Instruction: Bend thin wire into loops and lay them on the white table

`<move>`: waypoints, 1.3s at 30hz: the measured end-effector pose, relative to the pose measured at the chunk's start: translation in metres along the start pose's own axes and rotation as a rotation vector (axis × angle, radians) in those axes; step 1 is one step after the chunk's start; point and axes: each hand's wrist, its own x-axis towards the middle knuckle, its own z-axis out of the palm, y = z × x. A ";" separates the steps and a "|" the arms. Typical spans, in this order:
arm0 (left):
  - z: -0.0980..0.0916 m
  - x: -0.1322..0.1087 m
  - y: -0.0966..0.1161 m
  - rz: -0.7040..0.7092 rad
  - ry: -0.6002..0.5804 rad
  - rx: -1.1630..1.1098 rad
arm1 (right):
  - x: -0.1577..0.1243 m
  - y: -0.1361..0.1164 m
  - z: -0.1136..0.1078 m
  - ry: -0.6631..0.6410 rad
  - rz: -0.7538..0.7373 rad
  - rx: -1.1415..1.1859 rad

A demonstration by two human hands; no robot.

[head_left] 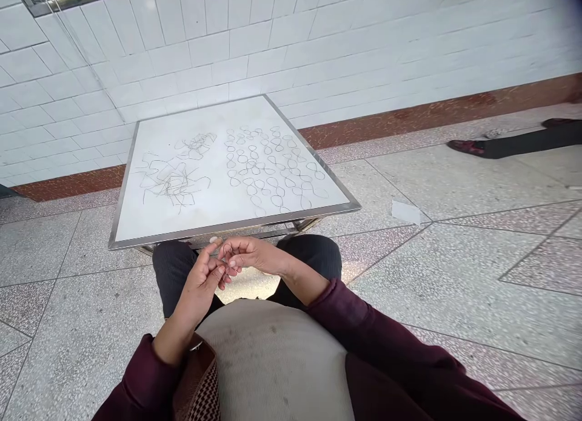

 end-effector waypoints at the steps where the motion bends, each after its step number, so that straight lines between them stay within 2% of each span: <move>1: 0.000 0.000 -0.001 0.005 0.005 0.012 | 0.000 0.000 0.000 0.006 0.002 -0.007; 8: 0.006 -0.002 0.001 0.031 0.077 0.001 | -0.002 -0.002 0.003 -0.002 -0.052 -0.029; 19: 0.007 -0.002 0.001 -0.001 0.075 0.006 | -0.003 -0.001 0.004 -0.011 -0.059 -0.035; 32: 0.010 0.001 0.003 -0.073 0.080 -0.139 | -0.004 0.001 0.003 0.031 -0.063 -0.145; 39: 0.006 0.000 0.004 -0.061 0.060 -0.062 | -0.004 0.005 0.002 0.050 -0.058 -0.255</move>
